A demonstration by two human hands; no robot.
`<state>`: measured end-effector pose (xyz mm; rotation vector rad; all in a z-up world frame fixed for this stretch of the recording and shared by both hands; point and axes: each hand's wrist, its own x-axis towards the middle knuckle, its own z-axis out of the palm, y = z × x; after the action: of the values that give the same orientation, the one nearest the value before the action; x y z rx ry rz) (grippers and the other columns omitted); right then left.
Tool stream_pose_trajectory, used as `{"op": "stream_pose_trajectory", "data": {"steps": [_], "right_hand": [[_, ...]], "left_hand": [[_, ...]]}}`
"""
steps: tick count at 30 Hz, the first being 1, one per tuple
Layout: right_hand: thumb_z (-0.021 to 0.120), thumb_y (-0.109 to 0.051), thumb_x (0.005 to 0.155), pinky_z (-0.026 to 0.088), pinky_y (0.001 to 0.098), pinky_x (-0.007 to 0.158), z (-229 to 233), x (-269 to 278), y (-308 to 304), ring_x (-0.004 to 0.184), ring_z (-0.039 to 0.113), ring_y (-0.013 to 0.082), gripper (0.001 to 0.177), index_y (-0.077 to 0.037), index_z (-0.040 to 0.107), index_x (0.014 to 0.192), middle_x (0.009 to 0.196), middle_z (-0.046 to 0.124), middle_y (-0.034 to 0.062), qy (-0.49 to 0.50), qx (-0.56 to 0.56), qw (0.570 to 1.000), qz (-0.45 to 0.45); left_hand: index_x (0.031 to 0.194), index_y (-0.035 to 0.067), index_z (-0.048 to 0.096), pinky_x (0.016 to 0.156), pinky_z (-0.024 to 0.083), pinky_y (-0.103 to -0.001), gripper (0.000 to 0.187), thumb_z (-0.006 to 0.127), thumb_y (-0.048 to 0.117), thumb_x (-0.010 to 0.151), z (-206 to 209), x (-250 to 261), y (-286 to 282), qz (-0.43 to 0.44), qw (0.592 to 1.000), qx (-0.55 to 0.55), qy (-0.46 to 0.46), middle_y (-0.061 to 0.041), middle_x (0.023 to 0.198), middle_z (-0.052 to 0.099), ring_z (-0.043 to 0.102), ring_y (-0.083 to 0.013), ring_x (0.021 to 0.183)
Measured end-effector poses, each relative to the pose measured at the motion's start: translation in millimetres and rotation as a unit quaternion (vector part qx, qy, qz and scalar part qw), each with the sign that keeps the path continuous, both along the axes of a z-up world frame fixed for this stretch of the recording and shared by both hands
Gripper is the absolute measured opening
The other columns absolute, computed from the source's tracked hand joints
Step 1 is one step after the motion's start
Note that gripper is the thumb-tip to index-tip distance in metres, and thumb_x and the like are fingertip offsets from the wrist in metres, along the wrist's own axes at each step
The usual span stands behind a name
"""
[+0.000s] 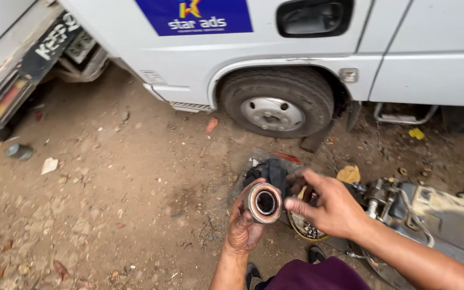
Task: The person manipulates a small metal component inside a large, open gearbox casing. They then pick up a cylindrical bearing, wipe it with a dark cloth, and place the cloth on a nearby surface. The person continues to handle the bearing and other small parts while moving around the vehicle.
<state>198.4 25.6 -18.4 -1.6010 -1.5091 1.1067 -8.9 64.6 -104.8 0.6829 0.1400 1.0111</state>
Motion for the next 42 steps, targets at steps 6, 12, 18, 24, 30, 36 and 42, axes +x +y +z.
{"op": "stream_pose_trajectory", "data": {"steps": [6,12,18,24,30,36,42], "right_hand": [[0.086,-0.054,0.074,0.059,0.0443,0.090,34.9,-27.6,5.2,0.111,0.063,0.0298,0.086,-0.007,0.056,0.140,0.131,0.058,0.0150,-0.229,0.330,0.893,0.202],[0.083,-0.048,0.077,0.049,0.0430,0.087,75.5,-41.8,12.3,0.096,0.056,0.0261,0.079,-0.007,0.058,0.140,0.121,0.060,0.0098,-0.257,0.367,0.838,0.310],[0.082,-0.057,0.079,0.048,0.0408,0.084,79.5,-45.0,5.6,0.094,0.056,0.0248,0.078,-0.004,0.063,0.133,0.114,0.062,0.0096,-0.246,0.429,0.818,0.293],[0.087,-0.076,0.056,0.046,0.0378,0.078,60.2,-55.3,-7.2,0.084,0.059,0.0207,0.095,-0.004,0.069,0.115,0.098,0.064,0.0053,-0.224,0.454,0.851,0.140],[0.084,-0.070,0.069,0.047,0.0365,0.078,24.2,-41.1,-12.9,0.080,0.055,0.0166,0.074,-0.012,0.070,0.112,0.092,0.061,0.0024,-0.202,0.520,0.824,0.105],[0.085,-0.054,0.076,0.042,0.0445,0.090,16.9,-35.3,-20.8,0.081,0.054,0.0177,0.053,-0.019,0.076,0.115,0.093,0.061,0.0018,-0.244,0.509,0.820,0.091],[0.080,-0.034,0.082,0.039,0.0406,0.085,13.5,-45.3,-29.6,0.082,0.053,0.0152,0.029,-0.015,0.078,0.103,0.088,0.061,-0.0009,-0.056,0.440,0.890,0.102]], "left_hand": [[0.145,0.002,0.051,0.106,0.056,-0.034,0.087,0.097,0.031,0.078,20.7,-24.8,-5.6,-0.013,0.997,0.002,-0.071,-0.011,0.131,0.067,0.064,-0.0210,0.120],[0.146,0.002,0.050,0.104,0.056,-0.033,0.089,0.099,0.032,0.078,35.0,-38.7,-14.0,-0.006,0.998,0.039,-0.055,-0.013,0.129,0.068,0.067,-0.0207,0.116],[0.146,-0.001,0.049,0.108,0.053,-0.037,0.091,0.099,0.029,0.077,57.0,-43.3,-19.4,0.010,0.995,0.088,-0.036,-0.014,0.129,0.068,0.067,-0.0225,0.116],[0.145,0.005,0.053,0.112,0.052,-0.041,0.086,0.099,0.024,0.075,62.7,-40.9,-20.8,0.042,0.993,0.110,-0.025,-0.016,0.140,0.063,0.064,-0.0262,0.124],[0.145,0.009,0.052,0.114,0.050,-0.045,0.083,0.096,0.029,0.077,75.2,-36.3,-22.0,0.066,0.987,0.149,-0.016,-0.022,0.144,0.056,0.061,-0.0293,0.128],[0.143,0.011,0.054,0.110,0.050,-0.045,0.080,0.096,0.029,0.078,77.0,-33.7,-22.5,0.084,0.984,0.157,0.006,-0.023,0.144,0.054,0.062,-0.0292,0.123],[0.143,0.011,0.054,0.109,0.051,-0.044,0.079,0.096,0.027,0.078,74.0,-32.8,-19.7,0.099,0.983,0.156,0.019,-0.021,0.144,0.056,0.063,-0.0294,0.123]]}}
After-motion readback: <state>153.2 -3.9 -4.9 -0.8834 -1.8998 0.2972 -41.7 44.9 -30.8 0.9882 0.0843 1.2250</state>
